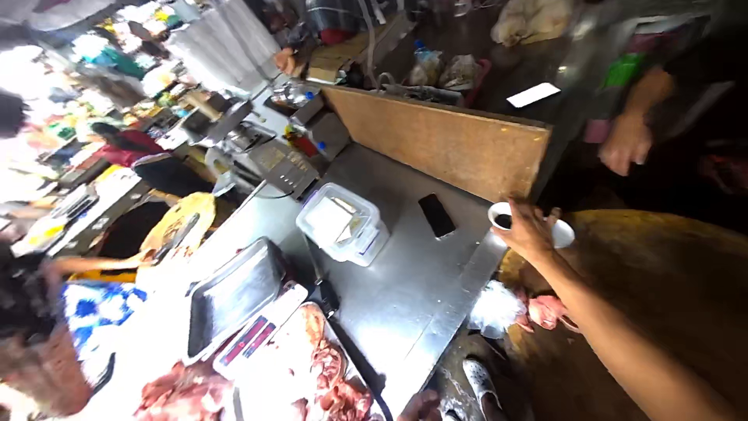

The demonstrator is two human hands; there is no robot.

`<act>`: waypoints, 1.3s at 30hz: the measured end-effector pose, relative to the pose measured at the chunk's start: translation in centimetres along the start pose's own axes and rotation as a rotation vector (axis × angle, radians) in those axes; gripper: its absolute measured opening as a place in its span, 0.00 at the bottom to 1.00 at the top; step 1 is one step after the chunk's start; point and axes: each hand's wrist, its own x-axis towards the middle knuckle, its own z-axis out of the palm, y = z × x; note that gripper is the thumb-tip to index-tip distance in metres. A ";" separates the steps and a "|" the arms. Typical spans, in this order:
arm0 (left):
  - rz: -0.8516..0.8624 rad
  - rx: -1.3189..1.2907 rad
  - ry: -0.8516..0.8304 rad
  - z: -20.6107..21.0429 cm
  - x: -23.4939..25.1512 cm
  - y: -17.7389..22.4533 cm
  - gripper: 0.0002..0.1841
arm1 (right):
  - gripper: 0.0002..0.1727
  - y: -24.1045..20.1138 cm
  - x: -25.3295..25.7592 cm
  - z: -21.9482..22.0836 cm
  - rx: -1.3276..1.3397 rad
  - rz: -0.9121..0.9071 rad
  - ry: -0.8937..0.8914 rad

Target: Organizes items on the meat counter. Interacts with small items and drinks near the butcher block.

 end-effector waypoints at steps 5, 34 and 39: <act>0.150 0.012 0.401 -8.5 6.6 5.3 0.18 | 0.55 0.1 -1.3 0.4 0.014 -0.068 0.085; 0.161 -0.849 0.686 -14.5 10.2 8.5 0.26 | 0.29 -26.9 -7.5 1.4 0.695 -0.261 -0.464; 0.306 -1.079 0.697 -17.7 7.7 9.4 0.24 | 0.26 -29.7 -5.4 1.1 0.941 -0.195 -0.654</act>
